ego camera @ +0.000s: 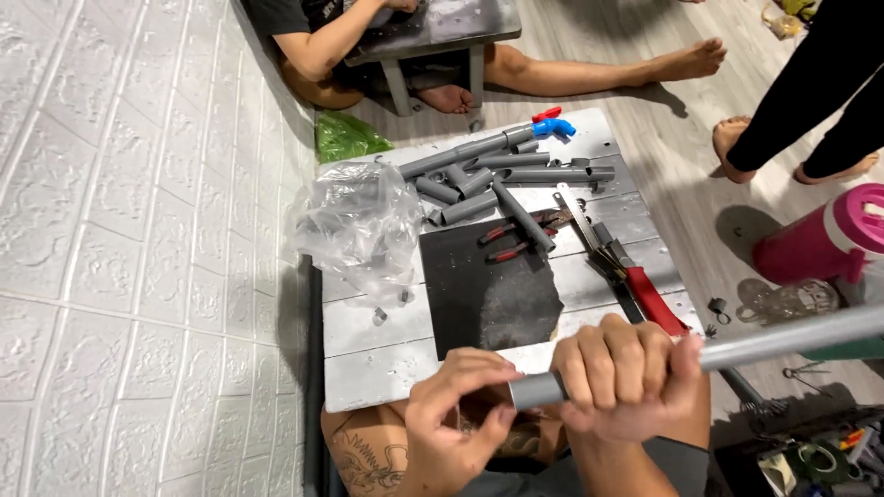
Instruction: Sanding the ends of PVC pipe segments to prepare them for plumbing assembly.
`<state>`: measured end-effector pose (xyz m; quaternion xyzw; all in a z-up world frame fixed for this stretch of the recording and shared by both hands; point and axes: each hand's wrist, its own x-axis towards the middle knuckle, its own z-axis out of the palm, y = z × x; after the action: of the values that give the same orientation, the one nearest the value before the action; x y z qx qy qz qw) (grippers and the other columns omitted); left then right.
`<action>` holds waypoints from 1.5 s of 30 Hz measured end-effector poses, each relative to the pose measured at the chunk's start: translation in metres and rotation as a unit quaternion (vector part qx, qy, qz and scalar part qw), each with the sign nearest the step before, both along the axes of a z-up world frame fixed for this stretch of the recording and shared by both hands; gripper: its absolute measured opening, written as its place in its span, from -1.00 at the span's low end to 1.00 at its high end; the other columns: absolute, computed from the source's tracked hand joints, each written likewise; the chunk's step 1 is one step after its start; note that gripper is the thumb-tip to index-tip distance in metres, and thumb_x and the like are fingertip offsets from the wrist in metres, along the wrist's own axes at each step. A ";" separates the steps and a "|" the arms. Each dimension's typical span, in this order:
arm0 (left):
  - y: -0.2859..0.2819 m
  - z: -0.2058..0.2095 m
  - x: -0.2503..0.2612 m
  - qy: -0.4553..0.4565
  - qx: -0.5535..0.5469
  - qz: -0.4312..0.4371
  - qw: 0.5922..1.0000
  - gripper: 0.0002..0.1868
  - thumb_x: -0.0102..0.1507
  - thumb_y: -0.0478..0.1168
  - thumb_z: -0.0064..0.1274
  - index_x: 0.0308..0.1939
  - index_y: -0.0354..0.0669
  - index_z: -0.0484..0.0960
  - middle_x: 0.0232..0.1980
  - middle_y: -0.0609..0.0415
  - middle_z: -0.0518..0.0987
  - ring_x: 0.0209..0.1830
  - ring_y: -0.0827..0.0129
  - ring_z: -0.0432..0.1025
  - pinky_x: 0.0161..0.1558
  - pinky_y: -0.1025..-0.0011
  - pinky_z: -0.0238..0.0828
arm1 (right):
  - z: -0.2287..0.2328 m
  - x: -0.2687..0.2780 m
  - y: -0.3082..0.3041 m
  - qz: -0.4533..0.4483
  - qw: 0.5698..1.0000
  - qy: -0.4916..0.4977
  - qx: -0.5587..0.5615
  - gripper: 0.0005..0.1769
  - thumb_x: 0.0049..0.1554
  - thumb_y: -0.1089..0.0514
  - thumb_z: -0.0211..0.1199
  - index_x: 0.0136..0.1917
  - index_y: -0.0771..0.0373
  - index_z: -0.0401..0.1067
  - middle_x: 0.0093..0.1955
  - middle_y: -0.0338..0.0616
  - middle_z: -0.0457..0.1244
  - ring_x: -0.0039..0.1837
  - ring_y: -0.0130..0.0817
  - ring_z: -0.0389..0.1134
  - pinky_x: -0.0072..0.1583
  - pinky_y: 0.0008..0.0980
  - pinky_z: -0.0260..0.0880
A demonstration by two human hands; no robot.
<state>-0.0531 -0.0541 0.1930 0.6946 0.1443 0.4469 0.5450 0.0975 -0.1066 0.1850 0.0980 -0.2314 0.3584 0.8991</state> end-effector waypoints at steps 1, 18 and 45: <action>-0.001 -0.002 0.000 -0.015 0.012 0.002 1.000 -0.73 0.07 -0.41 0.18 -0.14 -0.30 0.64 -0.15 -0.07 0.69 -0.09 0.20 0.55 0.01 0.30 0.55 | 0.003 -0.001 -0.002 0.010 1.000 0.006 0.021 -0.44 0.39 0.03 -0.08 -0.47 0.08 0.11 -0.62 -0.43 -0.04 -0.61 -0.65 -0.24 -0.52 -0.57 -0.16; 0.000 0.016 0.002 0.033 0.104 -0.008 0.994 -0.76 0.12 -0.38 0.22 -0.14 -0.18 0.60 -0.07 0.04 0.62 0.00 0.22 0.52 0.16 0.21 0.40 | -0.007 0.003 -0.003 0.036 0.997 0.028 0.062 -0.44 0.40 0.05 -0.06 -0.46 0.11 0.09 -0.61 -0.39 -0.06 -0.58 -0.62 -0.22 -0.44 -0.53 -0.13; 0.000 0.018 0.014 0.058 0.132 0.047 0.988 -0.66 0.14 -0.34 0.28 -0.11 -0.12 0.46 -0.08 0.08 0.73 -0.17 0.36 0.53 0.16 0.28 0.35 | -0.019 0.015 -0.009 -0.037 0.998 0.015 0.046 -0.44 0.44 0.00 -0.12 -0.41 0.12 0.09 -0.56 -0.38 -0.07 -0.53 -0.61 -0.21 -0.36 -0.51 0.01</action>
<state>-0.0395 -0.0543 0.2110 0.7778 0.1480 0.4457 0.4178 0.1120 -0.1154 0.1663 0.1356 -0.2376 0.3123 0.9097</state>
